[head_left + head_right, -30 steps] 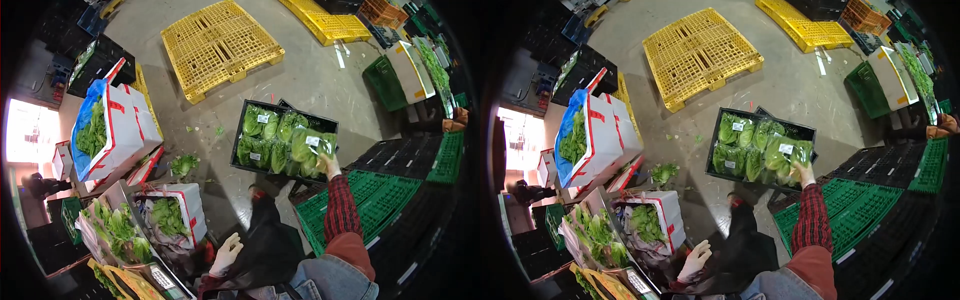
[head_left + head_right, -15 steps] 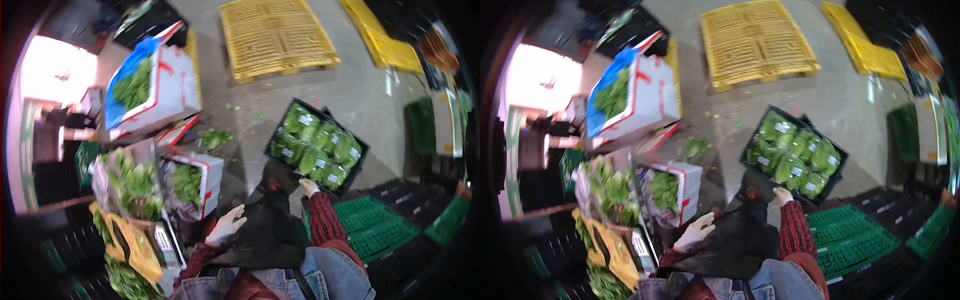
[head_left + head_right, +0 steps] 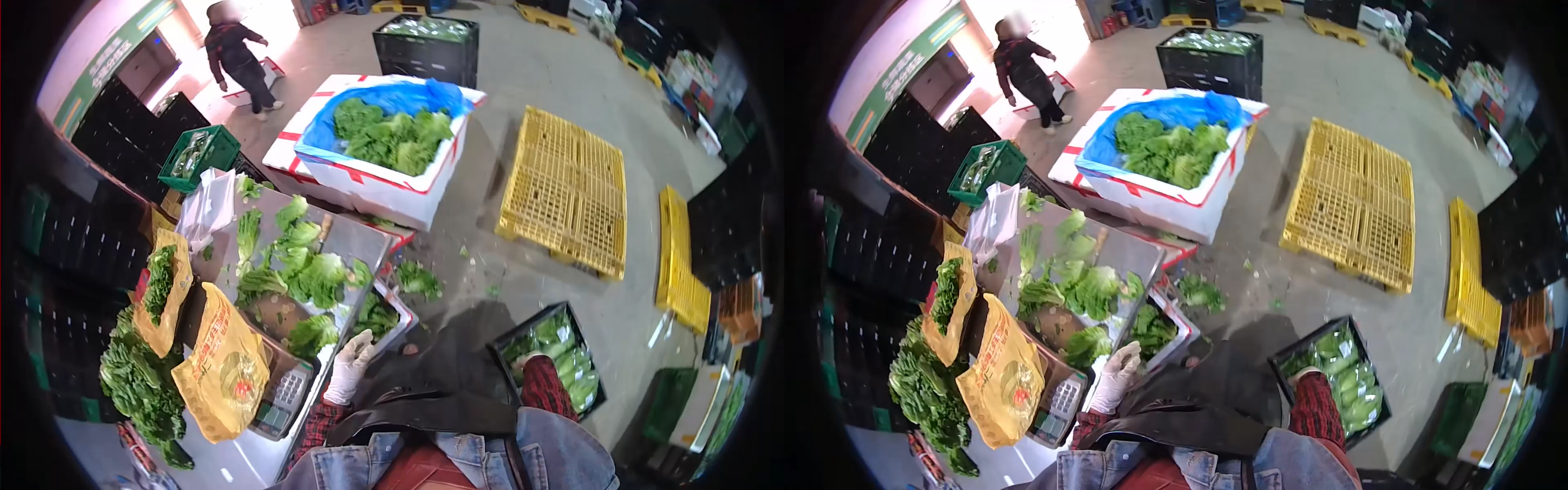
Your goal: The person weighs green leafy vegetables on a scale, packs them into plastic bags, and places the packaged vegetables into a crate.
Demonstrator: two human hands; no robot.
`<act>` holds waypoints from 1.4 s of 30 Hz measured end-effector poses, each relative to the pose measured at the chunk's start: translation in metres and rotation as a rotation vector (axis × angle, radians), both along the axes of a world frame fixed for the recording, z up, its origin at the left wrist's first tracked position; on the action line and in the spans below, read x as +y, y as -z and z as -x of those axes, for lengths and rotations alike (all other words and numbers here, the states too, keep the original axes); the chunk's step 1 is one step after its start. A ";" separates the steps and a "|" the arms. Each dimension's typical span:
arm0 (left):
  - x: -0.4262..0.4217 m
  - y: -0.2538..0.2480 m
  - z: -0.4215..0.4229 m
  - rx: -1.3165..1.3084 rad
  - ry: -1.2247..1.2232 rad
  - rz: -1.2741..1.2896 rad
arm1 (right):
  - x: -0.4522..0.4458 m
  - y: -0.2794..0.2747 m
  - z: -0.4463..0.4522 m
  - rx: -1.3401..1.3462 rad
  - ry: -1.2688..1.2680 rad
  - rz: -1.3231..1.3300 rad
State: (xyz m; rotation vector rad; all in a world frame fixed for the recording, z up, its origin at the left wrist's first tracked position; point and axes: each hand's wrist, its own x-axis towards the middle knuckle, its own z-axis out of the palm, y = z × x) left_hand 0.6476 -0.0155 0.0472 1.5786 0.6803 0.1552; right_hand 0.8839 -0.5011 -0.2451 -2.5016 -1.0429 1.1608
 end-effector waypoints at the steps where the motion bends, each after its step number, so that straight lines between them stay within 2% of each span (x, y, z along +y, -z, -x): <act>1: 0.016 0.001 -0.006 -0.016 -0.010 -0.026 | 0.030 -0.023 -0.021 -0.044 0.341 -0.108; 3: 0.043 0.005 -0.018 -0.032 -0.028 -0.072 | 0.095 -0.064 -0.062 -0.118 1.024 -0.331; 5: 0.054 0.008 -0.025 -0.058 -0.063 -0.022 | 0.181 -0.120 -0.103 0.201 1.296 -0.326; 7: 0.073 0.007 -0.044 -0.140 -0.111 0.011 | 0.250 -0.118 -0.146 -0.454 0.689 -0.610; 9: 0.086 0.002 -0.061 -0.117 -0.132 0.011 | 0.339 -0.174 -0.194 -0.176 0.650 -0.776; 11: 0.090 -0.003 -0.074 -0.053 -0.146 0.031 | 0.421 -0.219 -0.241 -0.198 0.520 -0.721; 13: 0.093 -0.006 -0.088 -0.004 -0.219 0.054 | 0.493 -0.223 -0.302 -0.326 0.351 -0.791; 16: 0.103 -0.023 -0.107 0.083 -0.334 0.062 | 0.586 -0.198 -0.382 -0.402 0.273 -0.792; 19: 0.110 -0.024 -0.126 0.104 -0.437 0.040 | 0.667 -0.187 -0.441 -0.408 0.171 -0.140; 20: 0.111 -0.023 -0.132 0.126 -0.468 0.053 | 0.682 -0.191 -0.450 -0.397 0.159 -0.149; 23: 0.107 -0.028 -0.145 0.196 -0.552 0.087 | 0.701 -0.215 -0.456 -0.355 0.153 0.199; 24: 0.105 -0.029 -0.152 0.202 -0.558 0.126 | 0.710 -0.211 -0.461 -0.347 0.139 0.198; 27: 0.099 -0.031 -0.162 0.222 -0.575 0.217 | 0.721 -0.177 -0.475 -0.393 -0.132 0.365; 28: 0.100 -0.032 -0.162 0.226 -0.571 0.206 | 0.721 -0.185 -0.469 -0.386 -0.137 0.369; 30: 0.106 -0.030 -0.167 0.220 -0.562 0.186 | 0.717 -0.247 -0.450 -0.411 -0.011 0.270; 31: 0.107 -0.031 -0.167 0.227 -0.564 0.196 | 0.712 -0.260 -0.442 -0.420 0.049 0.227; 32: 0.108 -0.031 -0.165 0.231 -0.569 0.175 | 0.703 -0.254 -0.438 -0.413 0.042 0.244; 35: 0.110 -0.031 -0.165 0.219 -0.578 0.135 | 0.684 -0.247 -0.445 -0.190 0.104 0.030; 36: 0.110 -0.031 -0.166 0.195 -0.574 0.145 | 0.677 -0.250 -0.444 -0.198 0.101 0.031; 39: 0.120 -0.025 -0.173 0.129 -0.569 0.145 | 0.661 -0.263 -0.438 -0.372 0.087 -0.359; 40: 0.125 -0.019 -0.176 0.105 -0.529 0.172 | 0.662 -0.268 -0.439 -0.376 0.086 -0.364; 42: 0.130 -0.010 -0.182 0.069 -0.440 0.234 | 0.660 -0.273 -0.437 -0.453 0.260 -0.740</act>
